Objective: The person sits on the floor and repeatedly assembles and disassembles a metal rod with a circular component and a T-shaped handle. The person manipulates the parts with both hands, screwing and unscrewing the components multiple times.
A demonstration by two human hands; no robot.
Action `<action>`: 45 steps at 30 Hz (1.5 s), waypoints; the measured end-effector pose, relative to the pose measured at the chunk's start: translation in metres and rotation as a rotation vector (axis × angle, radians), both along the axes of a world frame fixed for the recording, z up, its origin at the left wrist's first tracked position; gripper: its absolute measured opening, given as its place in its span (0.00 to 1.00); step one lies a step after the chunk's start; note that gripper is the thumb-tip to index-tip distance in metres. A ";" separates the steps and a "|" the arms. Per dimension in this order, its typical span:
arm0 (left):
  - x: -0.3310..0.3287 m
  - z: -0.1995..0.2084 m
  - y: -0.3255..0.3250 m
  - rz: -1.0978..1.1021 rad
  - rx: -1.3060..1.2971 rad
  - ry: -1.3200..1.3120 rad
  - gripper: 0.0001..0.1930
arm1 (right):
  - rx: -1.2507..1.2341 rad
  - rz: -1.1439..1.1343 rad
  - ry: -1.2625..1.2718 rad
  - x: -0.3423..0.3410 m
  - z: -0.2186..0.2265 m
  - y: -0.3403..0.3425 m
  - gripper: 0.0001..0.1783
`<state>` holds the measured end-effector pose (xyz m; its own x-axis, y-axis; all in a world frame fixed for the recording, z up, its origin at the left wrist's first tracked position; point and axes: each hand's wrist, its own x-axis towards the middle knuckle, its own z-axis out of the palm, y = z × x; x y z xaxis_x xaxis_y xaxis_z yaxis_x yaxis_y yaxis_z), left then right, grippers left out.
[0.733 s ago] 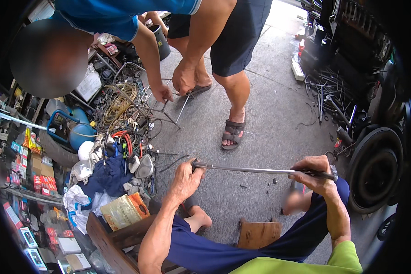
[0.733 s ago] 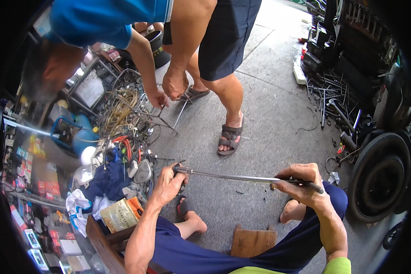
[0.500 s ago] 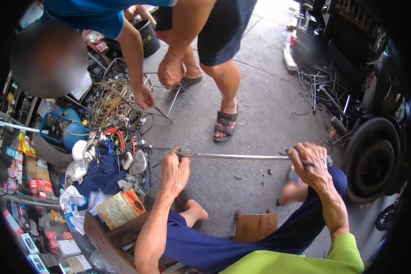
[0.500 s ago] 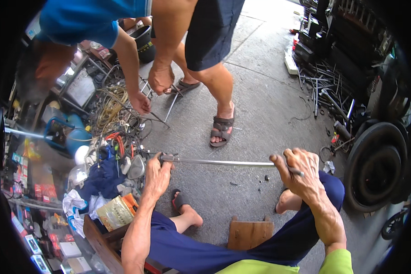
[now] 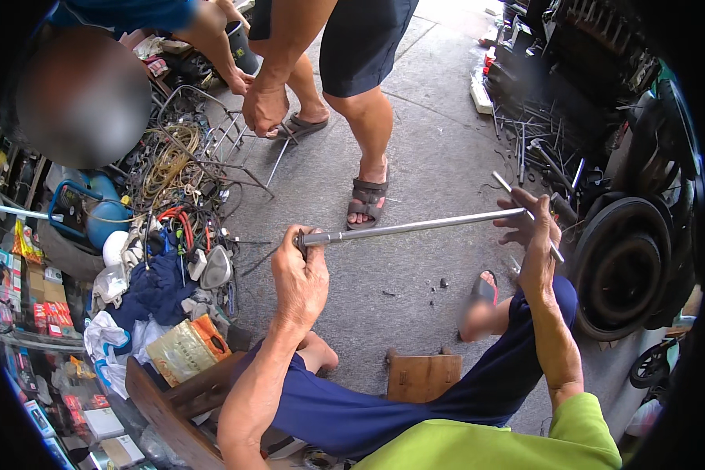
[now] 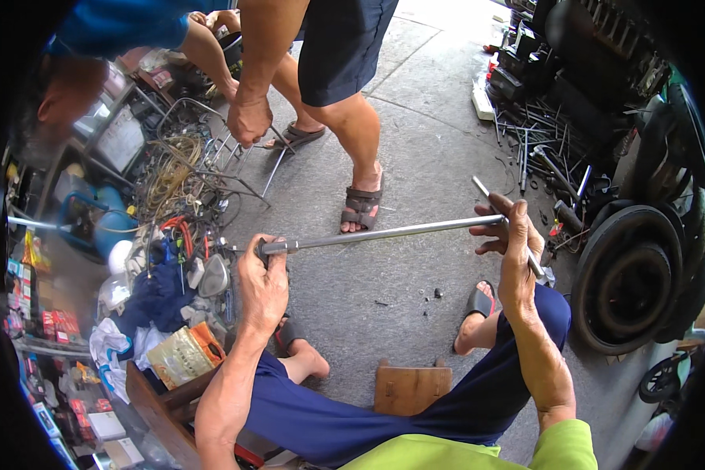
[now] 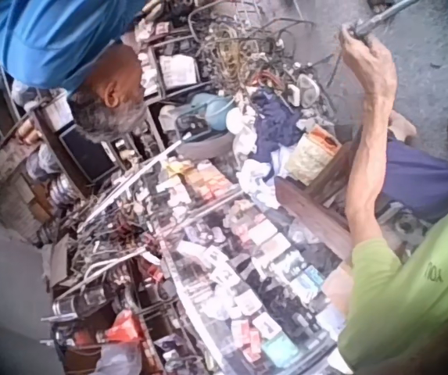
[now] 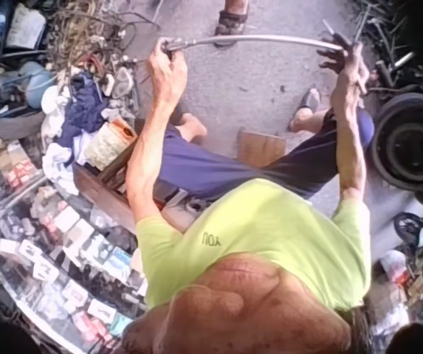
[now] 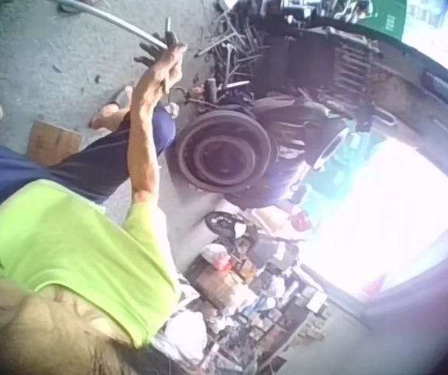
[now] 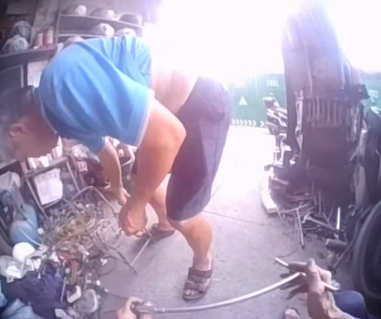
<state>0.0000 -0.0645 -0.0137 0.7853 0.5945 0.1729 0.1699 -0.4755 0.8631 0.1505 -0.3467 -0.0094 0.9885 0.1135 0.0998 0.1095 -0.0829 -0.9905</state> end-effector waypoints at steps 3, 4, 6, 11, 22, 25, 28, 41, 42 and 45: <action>0.006 -0.013 -0.005 -0.015 -0.269 0.044 0.12 | 0.024 -0.070 -0.198 -0.001 0.008 0.007 0.37; 0.007 -0.015 -0.007 -0.021 -0.366 0.087 0.12 | 0.067 -0.086 -0.220 -0.001 0.011 0.010 0.37; 0.011 -0.024 -0.015 -0.036 -0.676 0.275 0.12 | 0.145 -0.091 -0.249 0.001 0.017 0.011 0.37; 0.007 -0.066 -0.052 -0.256 -1.061 0.467 0.16 | 0.349 -0.008 -0.167 0.010 0.020 0.014 0.31; -0.020 -0.083 -0.068 -0.297 -1.416 0.567 0.16 | 0.614 0.083 0.096 0.007 0.021 0.012 0.25; -0.011 -0.071 -0.071 -0.271 -1.414 0.558 0.16 | 0.681 0.098 0.124 0.011 0.020 0.009 0.19; -0.009 -0.071 -0.076 -0.318 -1.474 0.570 0.15 | 0.628 0.188 0.119 0.013 0.025 0.011 0.20; -0.003 -0.037 -0.075 -0.419 -1.445 0.534 0.18 | 0.258 0.525 0.125 -0.002 0.028 0.014 0.22; -0.004 -0.037 -0.076 -0.425 -1.449 0.527 0.18 | 0.240 0.530 0.111 -0.002 0.027 0.015 0.22; -0.006 -0.040 -0.075 -0.397 -1.467 0.528 0.17 | 0.198 0.521 0.054 0.000 0.025 0.014 0.18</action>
